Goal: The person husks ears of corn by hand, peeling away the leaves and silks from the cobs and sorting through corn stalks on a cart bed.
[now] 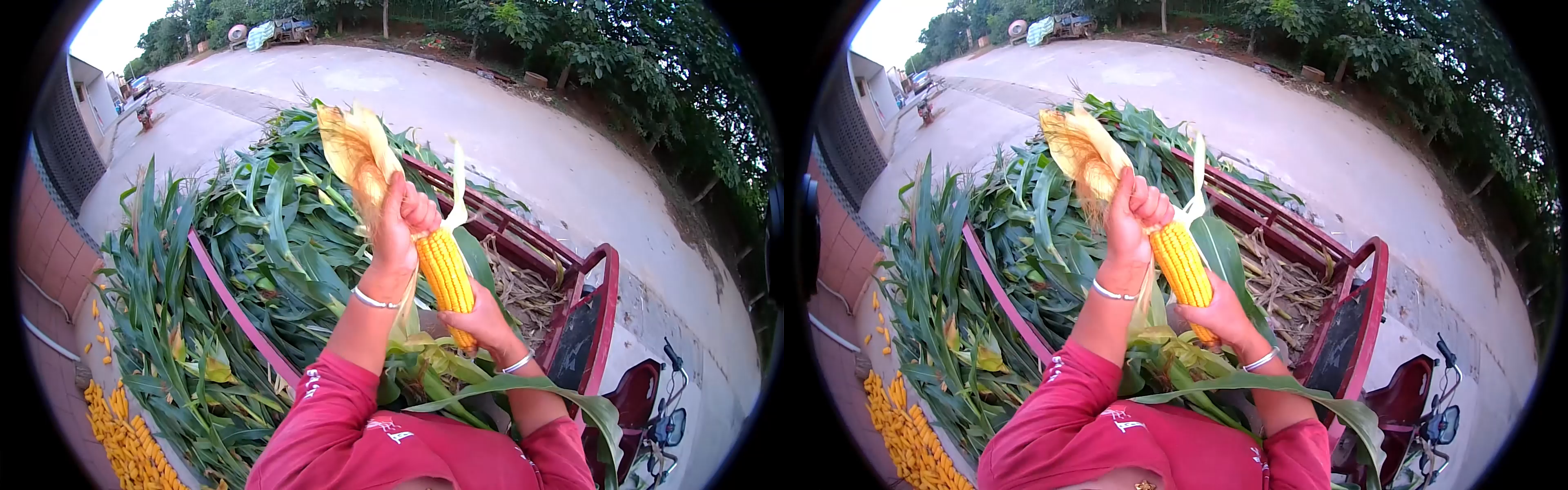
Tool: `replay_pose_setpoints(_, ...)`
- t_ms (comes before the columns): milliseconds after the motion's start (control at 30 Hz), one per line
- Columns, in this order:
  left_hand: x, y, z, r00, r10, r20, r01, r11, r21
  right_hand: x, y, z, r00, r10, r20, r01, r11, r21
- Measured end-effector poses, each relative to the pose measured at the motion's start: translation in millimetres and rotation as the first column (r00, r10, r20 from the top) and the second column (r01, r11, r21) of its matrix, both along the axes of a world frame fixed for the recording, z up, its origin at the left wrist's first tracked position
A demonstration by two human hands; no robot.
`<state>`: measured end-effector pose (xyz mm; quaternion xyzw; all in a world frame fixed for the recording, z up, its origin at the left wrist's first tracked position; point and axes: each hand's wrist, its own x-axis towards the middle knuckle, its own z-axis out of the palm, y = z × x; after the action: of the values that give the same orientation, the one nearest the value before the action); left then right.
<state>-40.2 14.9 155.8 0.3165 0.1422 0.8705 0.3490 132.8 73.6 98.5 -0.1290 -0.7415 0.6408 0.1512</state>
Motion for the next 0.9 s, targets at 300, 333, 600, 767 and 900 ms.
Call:
replay_pose_setpoints(300, -55, 35, -11, 0.88, 0.03, 0.474, -0.087, 0.991, 0.098, -38, -32, -54, 0.953, -0.203, -0.226, -0.073, 0.569, -0.819)
replay_pose_setpoints(333, -53, 23, -1, 0.914, -0.012, 0.404, -0.027, 0.995, 0.092, -33, -16, -47, 0.946, -0.172, -0.276, -0.066, 0.729, -0.682)
replay_pose_setpoints(600, 0, -42, -24, 0.987, 0.046, -0.153, -0.107, 0.9, -0.423, -23, 35, -23, 0.85, -0.428, -0.309, 0.423, 0.902, -0.085)
replay_pose_setpoints(767, 33, -36, -55, 0.961, -0.172, -0.218, 0.03, 0.845, -0.534, -20, 28, -12, 0.829, -0.455, -0.324, 0.544, 0.789, 0.286)
replay_pose_setpoints(900, 30, -21, -75, 0.98, -0.187, -0.063, 0.128, 0.847, -0.517, -13, 7, 3, 0.871, -0.414, -0.265, 0.488, 0.795, 0.36)
